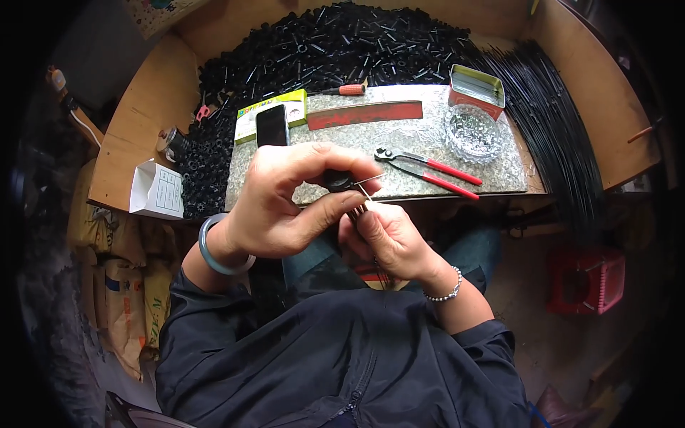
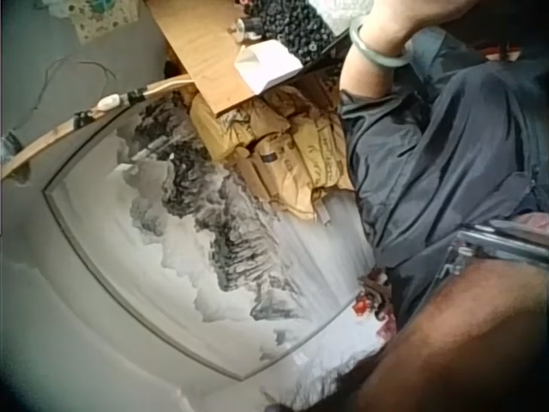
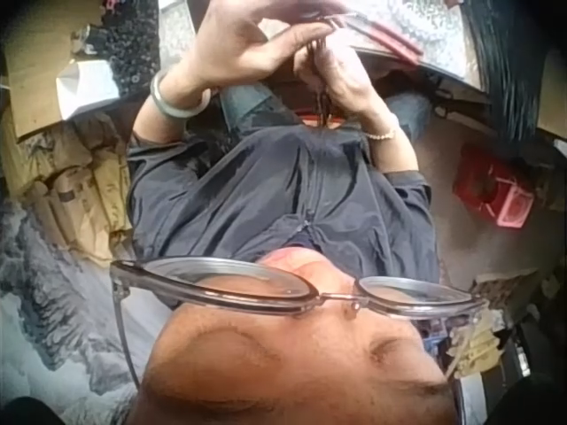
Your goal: Bundling black rods together and securing them using a tool at a manufacturing workstation.
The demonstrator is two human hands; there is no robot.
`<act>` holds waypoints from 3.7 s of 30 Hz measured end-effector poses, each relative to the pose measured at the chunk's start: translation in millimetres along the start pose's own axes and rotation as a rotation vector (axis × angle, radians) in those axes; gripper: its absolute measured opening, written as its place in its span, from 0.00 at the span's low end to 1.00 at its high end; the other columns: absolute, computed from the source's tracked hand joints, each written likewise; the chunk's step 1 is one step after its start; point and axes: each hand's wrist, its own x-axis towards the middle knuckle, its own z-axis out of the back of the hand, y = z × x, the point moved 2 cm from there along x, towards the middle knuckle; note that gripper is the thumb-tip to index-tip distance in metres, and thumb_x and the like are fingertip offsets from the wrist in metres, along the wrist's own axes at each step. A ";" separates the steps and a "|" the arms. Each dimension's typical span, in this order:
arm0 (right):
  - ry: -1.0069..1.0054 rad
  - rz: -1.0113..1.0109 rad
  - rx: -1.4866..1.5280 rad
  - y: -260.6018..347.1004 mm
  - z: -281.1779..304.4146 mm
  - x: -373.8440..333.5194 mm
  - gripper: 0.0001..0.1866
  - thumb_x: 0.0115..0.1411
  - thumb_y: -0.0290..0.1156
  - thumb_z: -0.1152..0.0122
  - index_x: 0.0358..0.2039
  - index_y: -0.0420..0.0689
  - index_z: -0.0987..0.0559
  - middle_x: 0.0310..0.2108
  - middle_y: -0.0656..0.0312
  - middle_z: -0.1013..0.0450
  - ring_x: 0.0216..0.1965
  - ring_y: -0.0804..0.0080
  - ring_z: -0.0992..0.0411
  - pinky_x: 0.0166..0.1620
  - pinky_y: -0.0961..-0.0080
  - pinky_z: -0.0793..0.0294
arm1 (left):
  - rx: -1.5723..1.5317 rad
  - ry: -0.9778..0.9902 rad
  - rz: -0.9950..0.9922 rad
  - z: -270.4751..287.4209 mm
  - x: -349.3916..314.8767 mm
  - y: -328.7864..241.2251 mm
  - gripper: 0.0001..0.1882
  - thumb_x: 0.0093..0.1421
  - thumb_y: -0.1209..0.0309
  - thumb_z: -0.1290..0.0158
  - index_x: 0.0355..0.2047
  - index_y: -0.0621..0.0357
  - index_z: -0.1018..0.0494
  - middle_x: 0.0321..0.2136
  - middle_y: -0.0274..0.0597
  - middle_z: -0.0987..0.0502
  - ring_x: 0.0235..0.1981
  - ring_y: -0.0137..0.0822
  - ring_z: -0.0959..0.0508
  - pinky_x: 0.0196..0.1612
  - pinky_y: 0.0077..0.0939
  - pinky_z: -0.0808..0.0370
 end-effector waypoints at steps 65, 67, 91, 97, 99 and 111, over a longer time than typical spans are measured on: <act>-0.162 0.511 -1.999 90.6 10.4 -28.0 0.16 0.42 0.37 0.30 0.32 0.46 0.20 0.34 0.62 0.32 0.29 0.71 0.33 0.30 0.75 0.33 | -0.270 -0.590 0.431 -46.6 -54.4 81.0 0.15 0.66 0.69 0.57 0.40 0.67 0.25 0.17 0.24 0.34 0.20 0.14 0.40 0.23 0.15 0.43; -0.148 0.520 -2.002 89.0 10.5 -27.4 0.15 0.43 0.38 0.30 0.30 0.45 0.20 0.34 0.62 0.32 0.29 0.71 0.33 0.30 0.75 0.33 | -0.267 -0.592 0.414 -48.0 -55.5 82.6 0.15 0.66 0.69 0.58 0.40 0.67 0.25 0.17 0.24 0.33 0.21 0.14 0.40 0.23 0.15 0.42; 0.393 -1.070 -0.063 68.2 25.0 -41.8 0.24 0.50 0.16 0.41 0.48 0.33 0.35 0.31 0.57 0.27 0.30 0.71 0.27 0.29 0.73 0.30 | -0.322 -0.366 0.371 -54.9 -57.2 61.0 0.16 0.67 0.66 0.57 0.44 0.67 0.27 0.19 0.28 0.31 0.20 0.16 0.39 0.23 0.14 0.41; 0.238 -1.016 -0.201 66.5 28.1 -47.0 0.27 0.51 0.22 0.37 0.51 0.35 0.37 0.26 0.58 0.29 0.27 0.74 0.29 0.31 0.74 0.29 | -0.347 -0.364 0.397 -57.7 -59.1 62.4 0.16 0.67 0.66 0.57 0.44 0.67 0.27 0.21 0.27 0.30 0.21 0.16 0.38 0.23 0.14 0.41; 0.208 -1.010 -0.220 64.9 25.9 -47.5 0.28 0.52 0.23 0.37 0.52 0.36 0.38 0.25 0.59 0.29 0.27 0.75 0.29 0.31 0.74 0.29 | -0.359 -0.346 0.404 -58.9 -59.5 62.5 0.16 0.67 0.66 0.57 0.44 0.67 0.27 0.21 0.28 0.30 0.21 0.16 0.38 0.23 0.14 0.41; 0.237 -0.243 -0.832 47.3 27.7 -43.3 0.34 0.54 0.18 0.47 0.63 0.39 0.44 0.41 0.47 0.32 0.39 0.60 0.30 0.45 0.73 0.31 | -0.279 -0.454 0.370 -67.7 -57.5 66.7 0.14 0.66 0.69 0.57 0.44 0.66 0.26 0.19 0.28 0.31 0.19 0.16 0.39 0.21 0.15 0.42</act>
